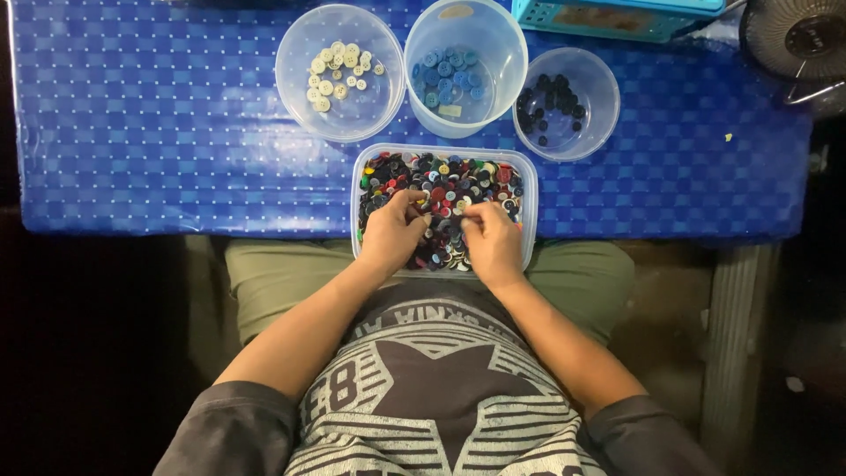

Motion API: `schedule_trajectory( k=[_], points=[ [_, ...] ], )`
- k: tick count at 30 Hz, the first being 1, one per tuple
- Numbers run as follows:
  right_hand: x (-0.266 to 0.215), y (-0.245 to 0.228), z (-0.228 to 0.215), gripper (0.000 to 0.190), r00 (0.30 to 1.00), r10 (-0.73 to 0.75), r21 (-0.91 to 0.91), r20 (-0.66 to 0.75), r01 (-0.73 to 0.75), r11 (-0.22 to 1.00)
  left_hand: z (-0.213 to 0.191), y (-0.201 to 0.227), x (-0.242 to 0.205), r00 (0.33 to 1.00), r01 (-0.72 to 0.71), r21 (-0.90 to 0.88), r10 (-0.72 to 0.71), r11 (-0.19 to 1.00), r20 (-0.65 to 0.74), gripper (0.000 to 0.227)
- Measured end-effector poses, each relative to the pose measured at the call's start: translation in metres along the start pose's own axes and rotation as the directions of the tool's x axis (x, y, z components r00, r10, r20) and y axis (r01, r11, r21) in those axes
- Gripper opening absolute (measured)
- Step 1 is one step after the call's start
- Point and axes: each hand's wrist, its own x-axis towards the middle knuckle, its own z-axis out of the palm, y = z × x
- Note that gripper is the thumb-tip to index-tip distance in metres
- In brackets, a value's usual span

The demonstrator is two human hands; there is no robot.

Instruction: Sorting various colored buttons from a large container into separate bowls based on their color and type.

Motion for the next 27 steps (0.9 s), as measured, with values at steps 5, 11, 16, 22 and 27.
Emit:
schedule_trajectory(
  k=[5,11,16,22,27],
  points=[
    [0.002,-0.011,-0.011,0.028,0.998,0.061,0.013,-0.034,-0.061,0.998,0.0,0.0,-0.001,1.0,-0.019,0.025,0.019,1.0,0.009,0.04],
    [0.0,-0.019,-0.013,0.033,1.0,-0.01,-0.13,0.002,0.011,0.991,0.011,-0.022,0.007,0.997,-0.074,0.053,0.074,0.996,0.004,0.039],
    [0.0,-0.016,-0.012,0.029,0.999,-0.031,-0.149,-0.009,0.029,0.988,0.015,-0.033,0.007,0.99,-0.141,0.037,0.141,0.989,-0.018,0.037],
    [-0.001,-0.011,-0.009,0.029,0.995,-0.087,-0.161,0.042,0.093,0.983,0.012,-0.024,0.0,0.981,-0.184,0.083,0.188,0.979,-0.04,0.039],
    [0.0,-0.014,-0.014,0.019,0.998,-0.03,-0.037,0.048,0.031,0.999,0.018,-0.037,-0.006,0.903,-0.344,0.209,0.384,0.915,-0.192,0.034]
  ],
)
